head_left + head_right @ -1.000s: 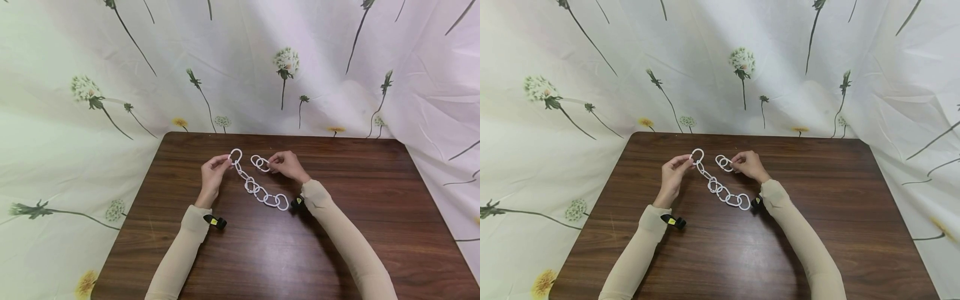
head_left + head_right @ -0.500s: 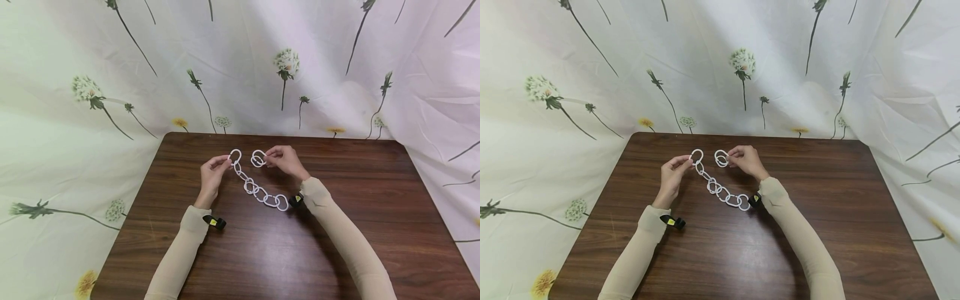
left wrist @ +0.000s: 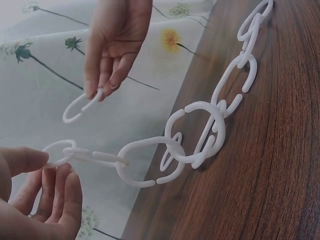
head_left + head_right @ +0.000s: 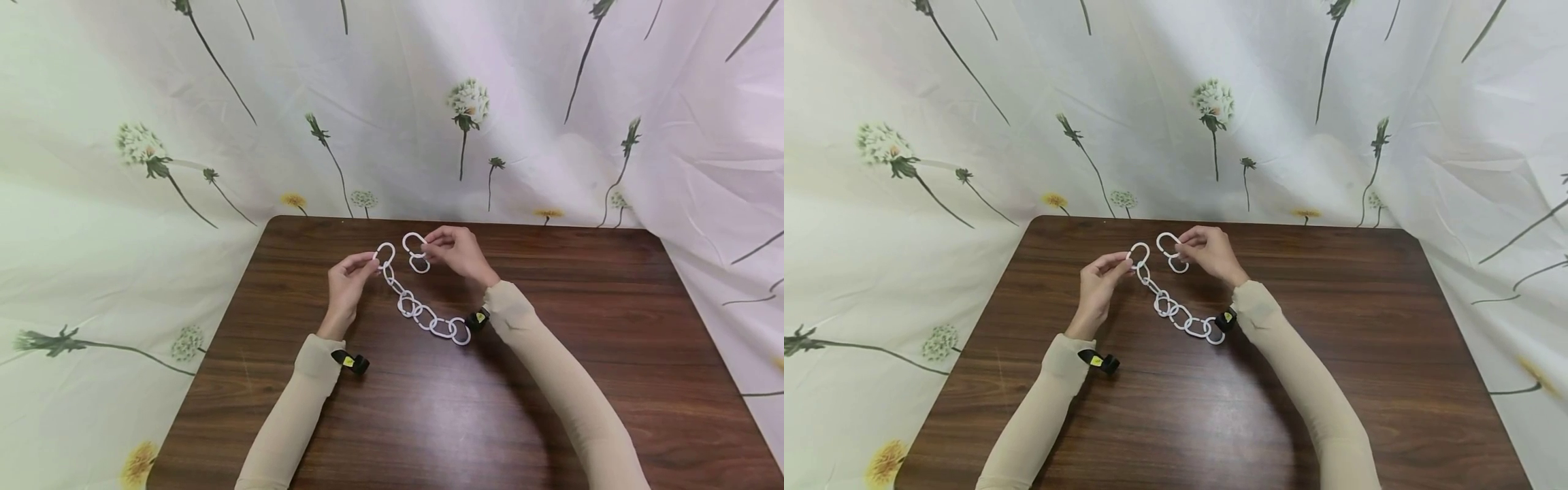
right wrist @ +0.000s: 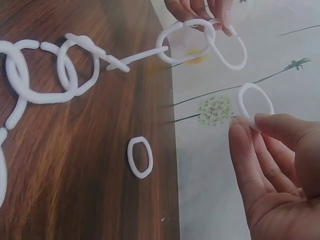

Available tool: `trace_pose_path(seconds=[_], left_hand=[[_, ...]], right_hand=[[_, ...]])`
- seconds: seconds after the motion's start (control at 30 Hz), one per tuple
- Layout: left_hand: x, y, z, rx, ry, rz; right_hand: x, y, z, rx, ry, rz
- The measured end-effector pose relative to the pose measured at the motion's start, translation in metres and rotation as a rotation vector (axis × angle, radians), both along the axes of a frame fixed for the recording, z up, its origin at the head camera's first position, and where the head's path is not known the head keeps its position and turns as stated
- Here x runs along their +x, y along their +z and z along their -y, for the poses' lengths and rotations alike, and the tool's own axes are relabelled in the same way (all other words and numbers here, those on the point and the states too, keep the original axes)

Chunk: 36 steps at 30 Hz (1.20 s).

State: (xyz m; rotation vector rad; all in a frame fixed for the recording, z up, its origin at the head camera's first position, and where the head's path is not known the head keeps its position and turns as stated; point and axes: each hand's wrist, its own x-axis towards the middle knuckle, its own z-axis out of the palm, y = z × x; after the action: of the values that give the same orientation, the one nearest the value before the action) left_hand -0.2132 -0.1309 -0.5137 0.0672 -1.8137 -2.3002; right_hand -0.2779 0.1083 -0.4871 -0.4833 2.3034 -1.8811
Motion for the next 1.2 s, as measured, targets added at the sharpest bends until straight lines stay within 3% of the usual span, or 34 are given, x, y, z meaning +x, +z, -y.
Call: trace_pose_path(seconds=[0.27,0.6,1.2], left_hand=[[0.000,0.000,-0.001,-0.056,0.017,0.026],[-0.002,-0.001,-0.004,-0.051,0.001,0.011],[-0.001,0.001,-0.007,-0.076,-0.030,0.029]], right_hand=[[-0.003,0.008,0.011,-0.039,0.045,0.044],[0.002,0.017,0.023,0.001,0.065,0.013],[-0.002,0.009,0.030,-0.014,0.081,0.049]])
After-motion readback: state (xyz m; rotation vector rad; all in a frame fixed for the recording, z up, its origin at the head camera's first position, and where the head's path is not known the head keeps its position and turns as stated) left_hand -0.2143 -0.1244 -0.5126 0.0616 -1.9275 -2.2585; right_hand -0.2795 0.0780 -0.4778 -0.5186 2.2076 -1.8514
